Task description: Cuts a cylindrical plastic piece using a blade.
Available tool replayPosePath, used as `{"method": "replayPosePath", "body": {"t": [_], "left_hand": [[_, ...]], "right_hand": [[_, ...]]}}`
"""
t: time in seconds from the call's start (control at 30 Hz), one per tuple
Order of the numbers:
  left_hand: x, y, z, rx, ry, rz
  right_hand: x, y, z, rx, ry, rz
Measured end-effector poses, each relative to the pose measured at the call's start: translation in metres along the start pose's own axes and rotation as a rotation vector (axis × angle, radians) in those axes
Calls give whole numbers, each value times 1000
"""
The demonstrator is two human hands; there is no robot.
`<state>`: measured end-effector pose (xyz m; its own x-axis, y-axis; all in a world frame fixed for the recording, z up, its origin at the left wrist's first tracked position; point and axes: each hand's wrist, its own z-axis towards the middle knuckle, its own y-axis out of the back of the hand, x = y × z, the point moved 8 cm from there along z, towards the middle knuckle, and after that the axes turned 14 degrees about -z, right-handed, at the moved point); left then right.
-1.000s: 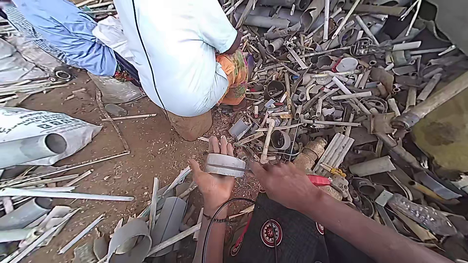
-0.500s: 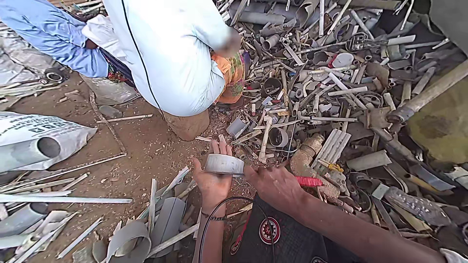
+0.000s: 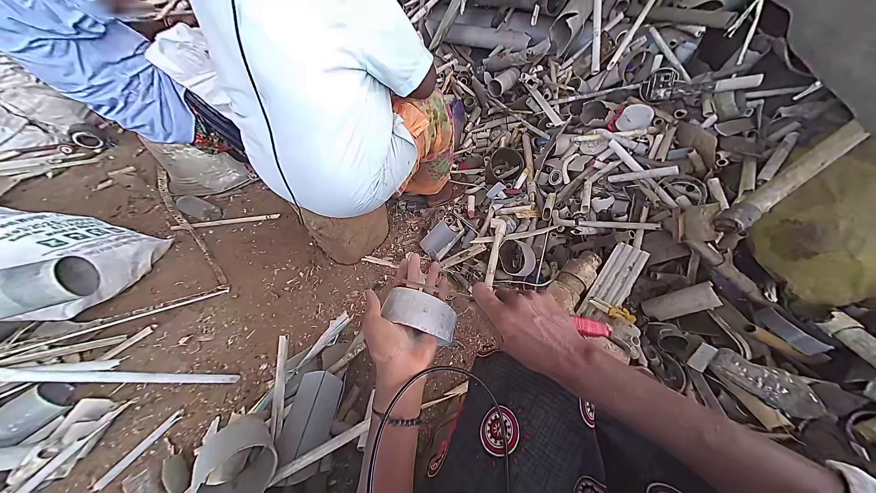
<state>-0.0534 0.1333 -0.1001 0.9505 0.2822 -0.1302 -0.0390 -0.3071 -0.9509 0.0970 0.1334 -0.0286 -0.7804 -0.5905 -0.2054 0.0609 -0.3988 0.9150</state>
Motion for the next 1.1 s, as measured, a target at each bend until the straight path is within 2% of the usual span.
{"method": "replayPosePath", "body": {"t": [0.03,0.1,0.17,0.27,0.33,0.37,0.43,0.47,0.53,0.6,0.7,0.77,0.9,1.07,1.1], "left_hand": [[-3,-3,0,20,-33,38],[-5,-12,0,114,-70,124],[3,-26,-6,319,-59,243],[17,-35,-16,570,-75,446],[21,-36,-17,549,-41,401],[21,-34,-16,475,8,325],[23,-28,-16,301,109,163],[23,-26,-16,227,104,139],[17,-23,-16,161,-11,169],[7,-23,-15,175,-156,234],[-3,-31,-19,318,-332,366],[0,-37,-21,386,-333,383],[12,-38,-25,384,-294,331],[15,-35,-27,274,-298,294],[16,-33,-26,261,-281,287]], "right_hand": [[2,5,0,-2,-24,86],[3,2,4,182,-78,365],[0,-7,8,331,-74,626],[-4,-6,15,287,-8,870],[-11,-6,17,293,-15,962],[-14,-6,17,301,-11,986],[-15,-3,19,282,26,943],[-15,0,19,263,53,891],[-12,3,15,267,68,797],[-10,6,12,253,39,723],[-6,17,7,172,-12,534],[-3,15,5,176,-67,439],[5,15,3,91,-95,271],[2,29,2,-99,-90,253],[2,28,3,-68,-94,260]]}}
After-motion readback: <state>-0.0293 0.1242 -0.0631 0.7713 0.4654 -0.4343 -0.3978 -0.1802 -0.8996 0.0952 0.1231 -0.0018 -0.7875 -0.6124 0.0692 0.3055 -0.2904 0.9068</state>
